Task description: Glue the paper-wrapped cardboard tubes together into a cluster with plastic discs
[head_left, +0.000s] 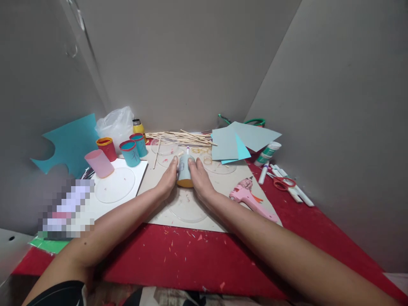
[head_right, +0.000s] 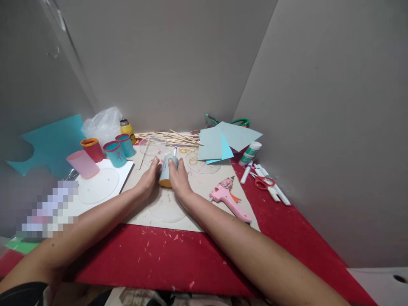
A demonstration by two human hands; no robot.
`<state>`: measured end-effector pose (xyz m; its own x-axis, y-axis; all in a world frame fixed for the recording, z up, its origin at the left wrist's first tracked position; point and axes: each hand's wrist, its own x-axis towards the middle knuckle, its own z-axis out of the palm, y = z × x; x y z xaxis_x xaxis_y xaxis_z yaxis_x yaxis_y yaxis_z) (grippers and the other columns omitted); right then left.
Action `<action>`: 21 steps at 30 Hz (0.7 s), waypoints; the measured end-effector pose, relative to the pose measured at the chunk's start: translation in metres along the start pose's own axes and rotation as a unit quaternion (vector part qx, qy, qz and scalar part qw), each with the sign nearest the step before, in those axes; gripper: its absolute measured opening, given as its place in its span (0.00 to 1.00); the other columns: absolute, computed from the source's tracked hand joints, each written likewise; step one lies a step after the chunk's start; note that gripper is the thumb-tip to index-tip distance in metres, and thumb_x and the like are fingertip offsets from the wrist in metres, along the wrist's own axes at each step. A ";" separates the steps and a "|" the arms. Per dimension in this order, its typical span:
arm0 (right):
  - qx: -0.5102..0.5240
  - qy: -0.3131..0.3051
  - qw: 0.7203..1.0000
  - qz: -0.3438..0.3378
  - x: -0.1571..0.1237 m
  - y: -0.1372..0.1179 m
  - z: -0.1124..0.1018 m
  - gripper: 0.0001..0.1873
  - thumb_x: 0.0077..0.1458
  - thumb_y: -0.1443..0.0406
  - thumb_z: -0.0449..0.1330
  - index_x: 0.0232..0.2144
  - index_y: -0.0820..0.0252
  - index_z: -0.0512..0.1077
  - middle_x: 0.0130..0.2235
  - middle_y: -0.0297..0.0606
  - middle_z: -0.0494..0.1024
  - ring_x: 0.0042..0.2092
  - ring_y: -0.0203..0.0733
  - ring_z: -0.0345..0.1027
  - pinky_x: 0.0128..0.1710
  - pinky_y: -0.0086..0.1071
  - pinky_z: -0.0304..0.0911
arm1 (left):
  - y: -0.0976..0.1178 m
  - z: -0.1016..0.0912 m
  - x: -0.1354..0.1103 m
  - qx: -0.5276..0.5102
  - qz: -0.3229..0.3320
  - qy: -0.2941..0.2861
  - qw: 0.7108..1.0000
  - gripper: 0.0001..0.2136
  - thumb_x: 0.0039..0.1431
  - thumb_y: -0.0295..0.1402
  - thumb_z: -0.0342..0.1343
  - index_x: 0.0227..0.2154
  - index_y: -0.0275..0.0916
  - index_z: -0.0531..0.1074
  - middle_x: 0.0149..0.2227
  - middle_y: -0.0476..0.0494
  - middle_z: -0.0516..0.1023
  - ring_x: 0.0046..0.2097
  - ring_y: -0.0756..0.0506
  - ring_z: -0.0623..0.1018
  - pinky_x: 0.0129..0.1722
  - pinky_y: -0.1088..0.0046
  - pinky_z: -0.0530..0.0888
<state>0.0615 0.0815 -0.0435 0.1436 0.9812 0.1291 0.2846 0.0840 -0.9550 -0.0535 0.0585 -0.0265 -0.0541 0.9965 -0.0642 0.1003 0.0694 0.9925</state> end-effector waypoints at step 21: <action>-0.059 -0.026 0.998 -0.004 0.000 -0.008 0.008 0.21 0.65 0.58 0.61 0.57 0.57 0.70 0.60 0.45 0.71 0.56 0.51 0.70 0.54 0.52 0.69 | -0.006 0.007 -0.004 0.132 0.049 0.005 0.990 0.35 0.72 0.51 0.35 0.72 0.32 0.47 0.74 0.36 0.47 0.74 0.43 0.48 0.72 0.68 0.47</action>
<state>0.0517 0.0825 -0.0384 0.0930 0.9883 0.1206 0.3965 0.0743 -0.9150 -0.0470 0.0542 -0.0331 -0.0402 0.9986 0.0339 0.3622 -0.0171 0.9320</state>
